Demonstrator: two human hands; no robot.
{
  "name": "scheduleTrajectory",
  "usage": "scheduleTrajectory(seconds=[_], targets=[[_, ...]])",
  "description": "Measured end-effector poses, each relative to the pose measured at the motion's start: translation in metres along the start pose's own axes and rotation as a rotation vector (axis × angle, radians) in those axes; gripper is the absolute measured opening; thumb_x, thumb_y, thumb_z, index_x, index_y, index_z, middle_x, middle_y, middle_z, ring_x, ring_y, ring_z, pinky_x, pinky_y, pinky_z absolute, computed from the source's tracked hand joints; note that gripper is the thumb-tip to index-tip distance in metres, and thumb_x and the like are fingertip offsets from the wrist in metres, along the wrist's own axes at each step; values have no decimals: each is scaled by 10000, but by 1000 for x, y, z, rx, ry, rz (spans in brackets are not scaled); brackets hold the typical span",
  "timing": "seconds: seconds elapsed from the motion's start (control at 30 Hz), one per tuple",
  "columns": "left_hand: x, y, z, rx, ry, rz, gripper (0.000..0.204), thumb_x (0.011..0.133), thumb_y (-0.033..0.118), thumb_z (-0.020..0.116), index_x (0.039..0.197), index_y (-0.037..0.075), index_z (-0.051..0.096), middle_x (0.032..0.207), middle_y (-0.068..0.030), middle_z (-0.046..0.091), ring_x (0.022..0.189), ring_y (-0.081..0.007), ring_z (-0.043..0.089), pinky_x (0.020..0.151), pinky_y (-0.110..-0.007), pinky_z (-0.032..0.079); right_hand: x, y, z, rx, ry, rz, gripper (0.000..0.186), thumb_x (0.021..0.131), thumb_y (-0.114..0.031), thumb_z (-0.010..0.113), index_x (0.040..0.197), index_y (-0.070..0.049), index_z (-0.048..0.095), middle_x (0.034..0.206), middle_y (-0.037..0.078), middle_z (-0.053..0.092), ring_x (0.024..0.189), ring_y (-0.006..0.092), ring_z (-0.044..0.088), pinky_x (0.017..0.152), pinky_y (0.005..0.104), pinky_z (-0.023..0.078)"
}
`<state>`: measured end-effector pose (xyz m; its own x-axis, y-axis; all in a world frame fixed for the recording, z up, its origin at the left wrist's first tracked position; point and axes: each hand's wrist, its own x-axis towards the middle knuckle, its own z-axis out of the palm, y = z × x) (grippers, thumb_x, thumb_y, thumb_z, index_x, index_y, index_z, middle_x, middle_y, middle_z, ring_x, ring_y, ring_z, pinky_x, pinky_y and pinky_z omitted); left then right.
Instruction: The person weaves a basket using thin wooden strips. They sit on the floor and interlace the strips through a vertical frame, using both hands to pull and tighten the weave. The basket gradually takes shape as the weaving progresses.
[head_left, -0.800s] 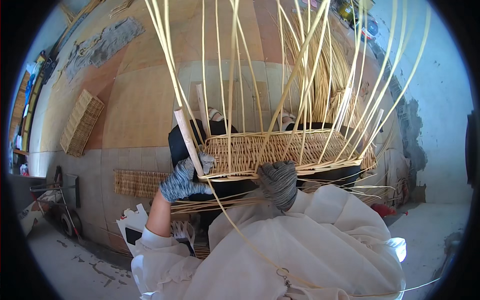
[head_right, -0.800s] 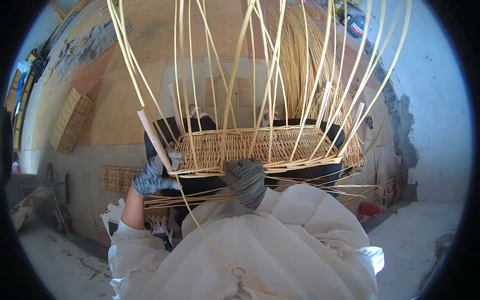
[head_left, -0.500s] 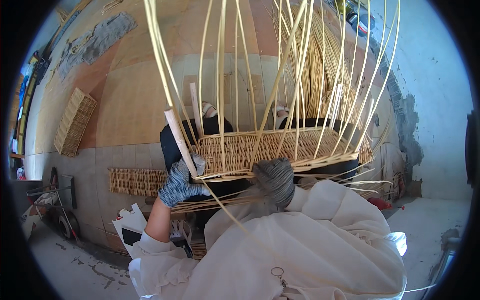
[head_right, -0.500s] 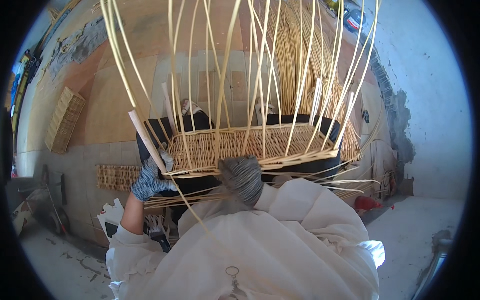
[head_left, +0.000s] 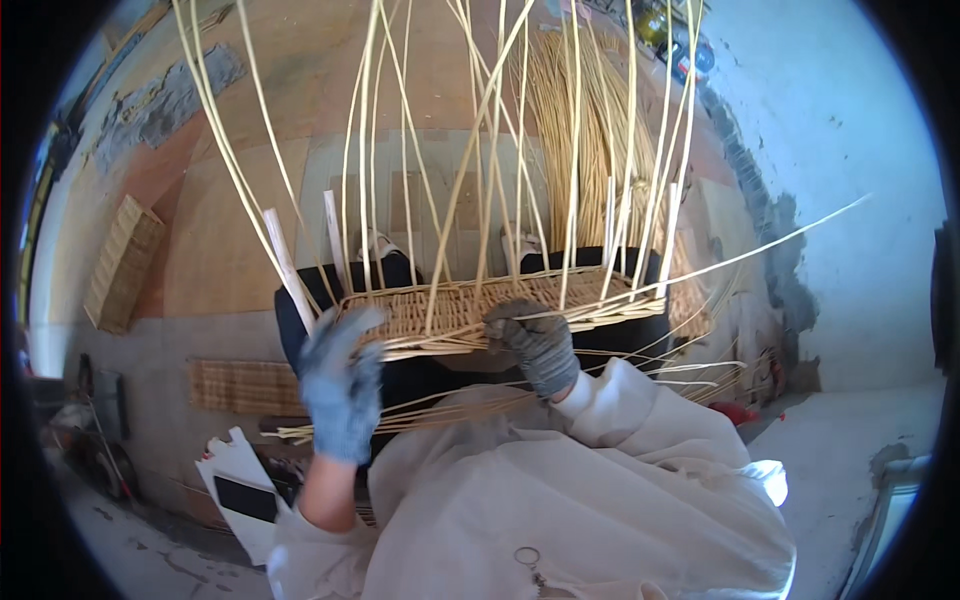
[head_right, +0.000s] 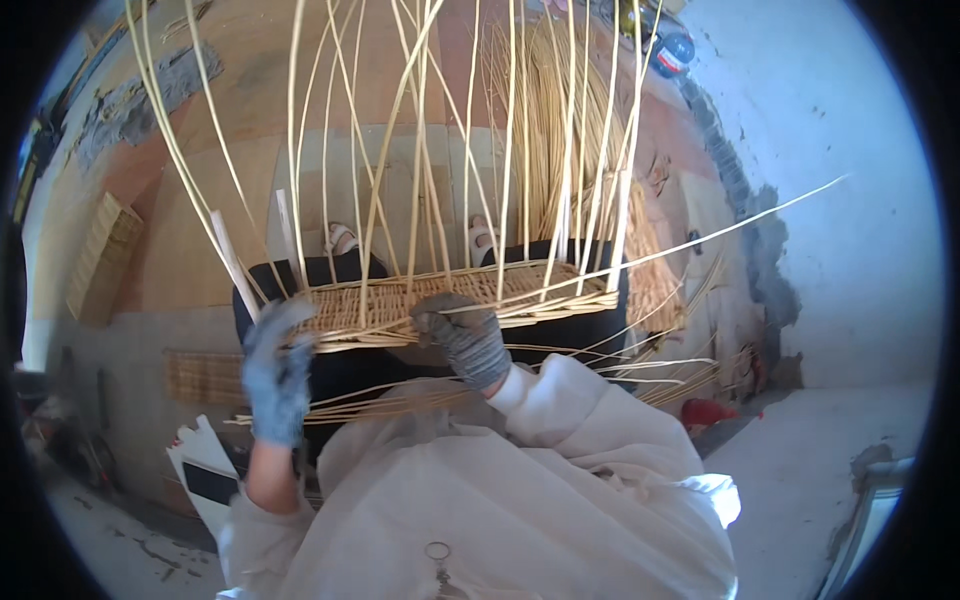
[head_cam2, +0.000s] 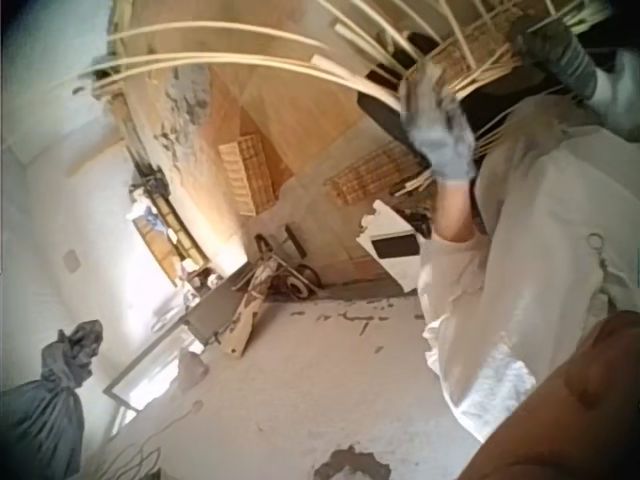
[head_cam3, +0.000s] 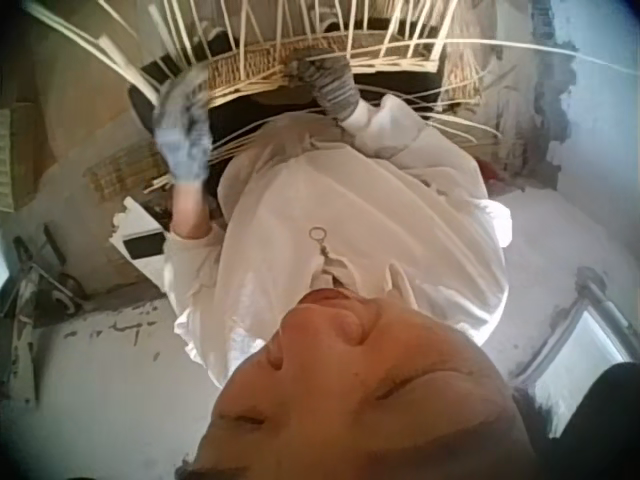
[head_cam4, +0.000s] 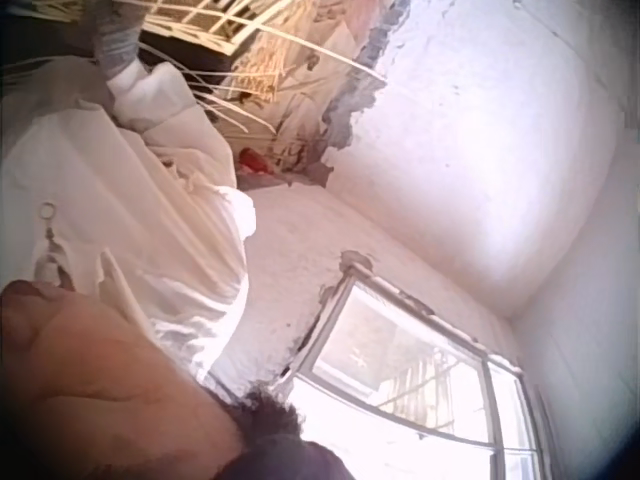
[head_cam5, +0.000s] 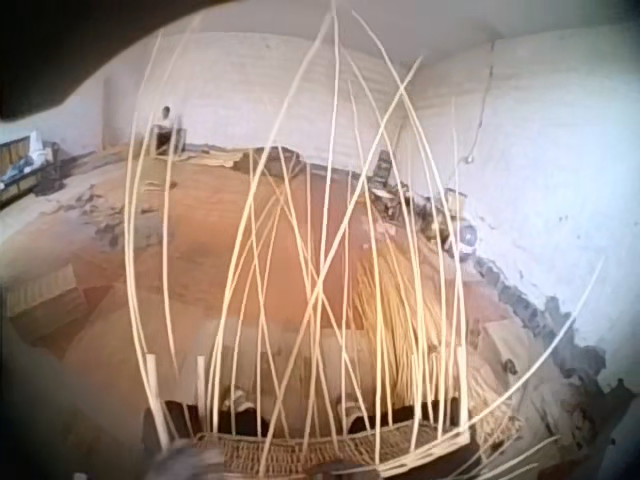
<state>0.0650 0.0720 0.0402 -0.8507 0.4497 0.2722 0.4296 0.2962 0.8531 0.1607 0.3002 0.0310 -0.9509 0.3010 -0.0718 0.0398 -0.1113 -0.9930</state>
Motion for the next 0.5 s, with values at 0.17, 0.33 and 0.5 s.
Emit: scheduleTrajectory(seconds=[0.17,0.33,0.5], targets=[[45,-10,30,-409,-485,-405,234,742,14,701,954,-14,608,944,-87,649,910,-187,621,768,-258,504,9,12,-19,-388,-96,-200,212,847,-131,627,1003,10,601,882,84,628,800,159,603,647,246,488],[30,-35,54,-354,-209,-314,310,722,141,754,961,17,601,888,-101,661,800,-191,642,732,-298,517,94,-41,-5,-520,-67,-34,314,806,-60,588,1117,-51,553,949,149,607,938,211,566,800,294,460],[33,-18,49,157,-279,-185,385,786,341,663,1014,38,601,932,-147,647,863,-326,614,762,-370,488,130,-103,61,-863,-19,64,432,755,-69,631,1172,-38,524,962,190,604,1011,287,546,879,349,435]])
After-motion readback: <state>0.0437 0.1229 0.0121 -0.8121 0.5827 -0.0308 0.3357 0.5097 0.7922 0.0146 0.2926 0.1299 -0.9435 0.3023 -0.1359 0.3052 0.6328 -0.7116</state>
